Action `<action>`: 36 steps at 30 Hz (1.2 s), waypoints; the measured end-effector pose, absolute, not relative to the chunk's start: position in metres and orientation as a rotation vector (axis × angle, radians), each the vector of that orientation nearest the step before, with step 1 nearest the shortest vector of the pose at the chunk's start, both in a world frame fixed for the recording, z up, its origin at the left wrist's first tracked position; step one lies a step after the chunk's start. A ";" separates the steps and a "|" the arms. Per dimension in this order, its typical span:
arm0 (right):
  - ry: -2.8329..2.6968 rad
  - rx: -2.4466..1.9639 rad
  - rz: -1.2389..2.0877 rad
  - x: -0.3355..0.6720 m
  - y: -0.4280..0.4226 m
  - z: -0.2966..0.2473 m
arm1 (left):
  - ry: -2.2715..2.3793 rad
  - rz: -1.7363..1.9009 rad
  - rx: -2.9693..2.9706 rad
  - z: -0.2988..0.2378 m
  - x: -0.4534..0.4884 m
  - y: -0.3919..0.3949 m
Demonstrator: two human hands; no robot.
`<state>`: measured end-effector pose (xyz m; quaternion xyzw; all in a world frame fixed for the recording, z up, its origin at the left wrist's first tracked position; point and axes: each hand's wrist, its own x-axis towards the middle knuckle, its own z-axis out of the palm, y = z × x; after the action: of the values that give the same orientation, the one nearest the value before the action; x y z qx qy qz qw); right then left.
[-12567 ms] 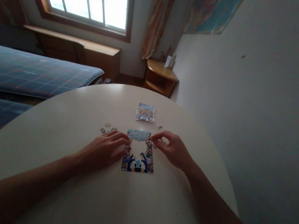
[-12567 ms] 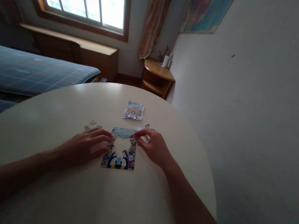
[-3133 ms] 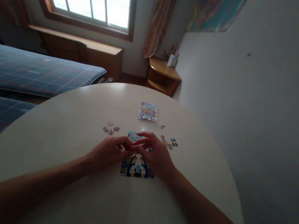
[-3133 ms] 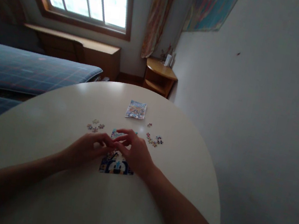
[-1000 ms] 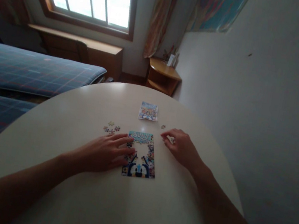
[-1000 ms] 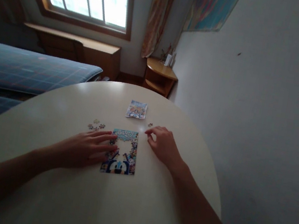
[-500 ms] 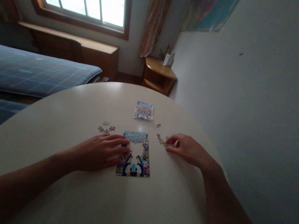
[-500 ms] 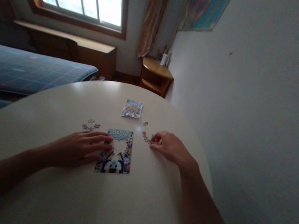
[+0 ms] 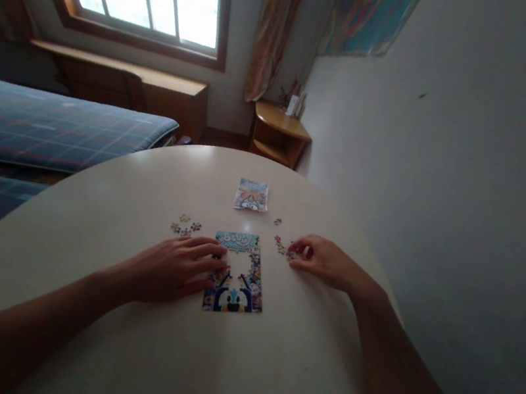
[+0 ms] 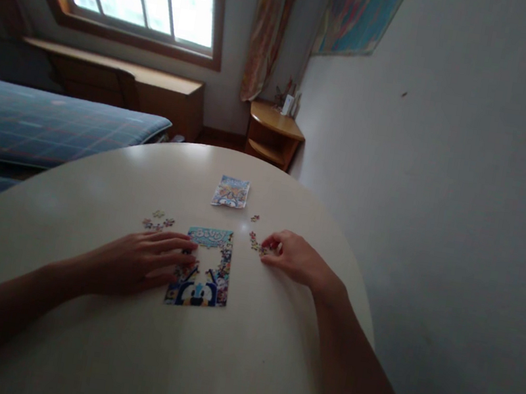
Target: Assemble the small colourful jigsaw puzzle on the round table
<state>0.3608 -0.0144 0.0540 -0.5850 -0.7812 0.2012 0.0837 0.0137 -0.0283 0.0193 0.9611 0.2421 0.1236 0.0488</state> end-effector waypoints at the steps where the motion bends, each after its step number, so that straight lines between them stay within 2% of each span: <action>1: -2.330 -1.746 0.605 0.361 -0.014 0.054 | 0.743 0.373 2.926 0.019 0.014 -0.028; 36: -2.397 -1.756 0.591 0.354 -0.015 0.057 | 0.677 0.395 2.952 0.025 0.026 -0.040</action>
<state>0.3543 -0.0146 0.0569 -0.5786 -0.7900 0.1948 0.0559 0.0263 -0.0400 0.0250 0.9656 0.2214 0.1294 0.0438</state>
